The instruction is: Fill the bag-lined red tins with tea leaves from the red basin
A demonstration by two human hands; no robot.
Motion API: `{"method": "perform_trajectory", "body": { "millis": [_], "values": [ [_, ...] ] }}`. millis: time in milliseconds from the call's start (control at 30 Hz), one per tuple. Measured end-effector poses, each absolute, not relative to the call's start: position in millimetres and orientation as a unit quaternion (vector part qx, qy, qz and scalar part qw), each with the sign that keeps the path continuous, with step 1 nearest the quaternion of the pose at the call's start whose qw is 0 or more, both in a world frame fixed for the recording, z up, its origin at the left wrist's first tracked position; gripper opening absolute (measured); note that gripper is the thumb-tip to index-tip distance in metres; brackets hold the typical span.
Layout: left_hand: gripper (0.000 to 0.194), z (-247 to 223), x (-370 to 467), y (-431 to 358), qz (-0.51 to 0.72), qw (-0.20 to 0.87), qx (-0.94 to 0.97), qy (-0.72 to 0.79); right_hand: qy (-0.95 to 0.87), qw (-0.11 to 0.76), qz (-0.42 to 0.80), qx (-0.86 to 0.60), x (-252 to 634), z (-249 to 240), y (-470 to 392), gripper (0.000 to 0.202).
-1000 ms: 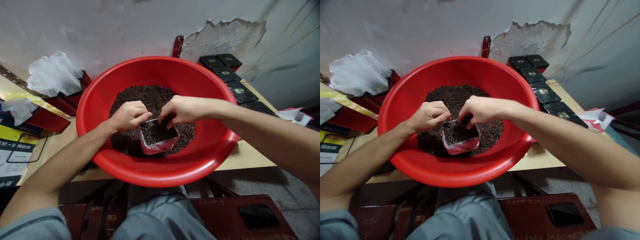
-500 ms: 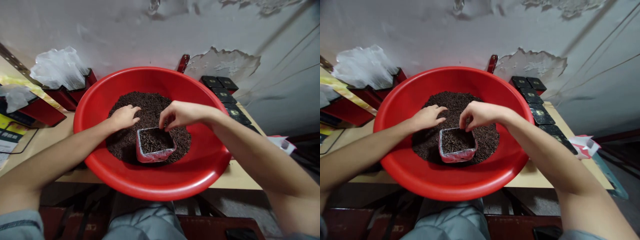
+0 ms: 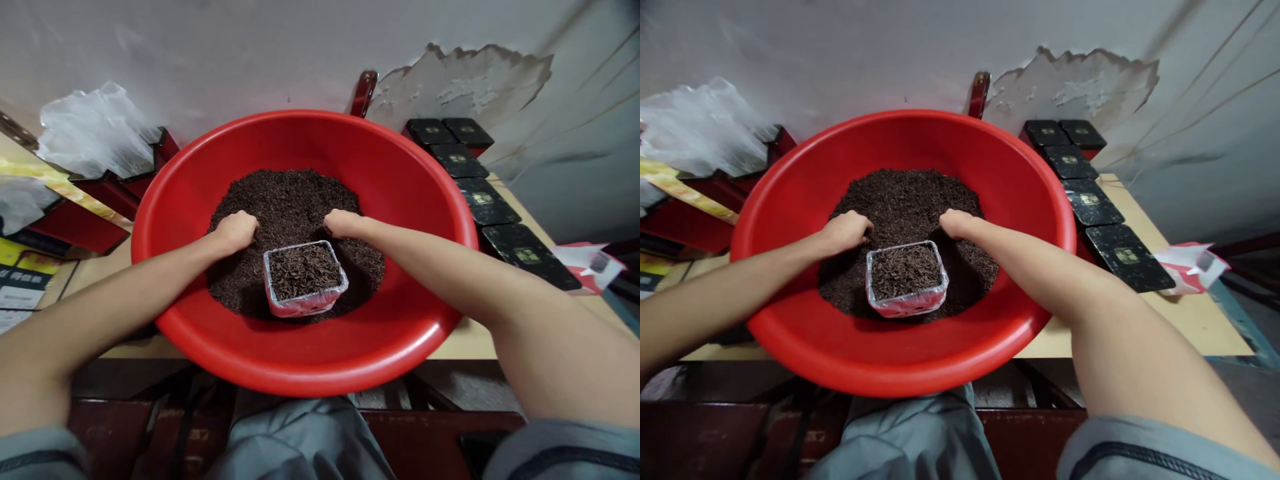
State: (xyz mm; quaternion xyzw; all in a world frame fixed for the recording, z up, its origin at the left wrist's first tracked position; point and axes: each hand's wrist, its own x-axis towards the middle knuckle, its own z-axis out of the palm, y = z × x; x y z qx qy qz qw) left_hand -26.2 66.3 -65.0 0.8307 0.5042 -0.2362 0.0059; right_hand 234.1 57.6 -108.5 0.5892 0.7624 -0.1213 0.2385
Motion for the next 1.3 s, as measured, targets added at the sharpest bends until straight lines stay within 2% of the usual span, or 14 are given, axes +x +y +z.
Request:
{"method": "perform_trajectory", "body": {
  "millis": [100,167,267,333,467,633,767,867,933,1000,1100,1200,1300],
  "values": [
    [0.029,-57.5,-30.8,76.7,-0.212,0.042,0.839,0.499,0.772,0.210,-0.123,0.588,227.8,-83.0,61.5,0.025],
    [0.023,-47.8,-35.0,80.6,-0.143,0.080,0.863,0.478,0.795,0.116,-0.147,0.577,228.9,-57.8,57.8,0.021],
    [0.020,-22.7,-38.6,69.6,-0.033,0.172,0.893,0.415,0.823,-0.075,-0.205,0.525,231.3,-16.3,35.7,0.018],
    [0.022,-3.5,-36.4,49.6,0.009,0.225,0.909,0.352,0.828,-0.122,-0.240,0.491,229.3,4.5,12.0,0.017],
    [0.022,17.6,-22.5,3.5,0.050,0.253,0.935,0.243,0.845,-0.122,-0.276,0.442,219.2,13.7,-34.1,0.015],
    [0.028,11.5,-10.3,-15.3,0.028,0.257,0.948,0.188,0.862,-0.147,-0.268,0.404,217.8,0.8,-61.3,0.015],
    [0.027,18.9,-18.8,-12.5,0.016,0.274,0.942,0.194,0.857,-0.154,-0.279,0.404,226.8,4.7,-66.0,0.018],
    [0.028,24.3,-31.9,-9.9,0.041,0.301,0.919,0.251,0.798,-0.185,-0.295,0.491,231.9,1.4,-62.8,0.017],
    [0.038,18.2,-39.4,-7.9,0.090,0.319,0.878,0.346,0.692,-0.220,-0.377,0.576,232.6,-10.5,-58.6,0.029],
    [0.052,3.8,-43.7,-6.4,0.125,0.348,0.809,0.458,0.541,-0.222,-0.508,0.632,231.0,-27.8,-54.4,0.046],
    [0.077,-21.7,-43.9,-7.5,0.021,0.477,0.691,0.542,0.375,-0.159,-0.661,0.630,225.3,-52.2,-51.3,0.069],
    [0.097,-37.0,-40.9,-12.9,-0.126,0.627,0.577,0.509,0.323,-0.138,-0.708,0.612,217.3,-63.4,-53.0,0.072],
    [0.095,-39.4,-41.5,-18.7,-0.096,0.675,0.545,0.488,0.286,-0.188,-0.705,0.621,210.8,-59.9,-56.8,0.063]
  ]
}}
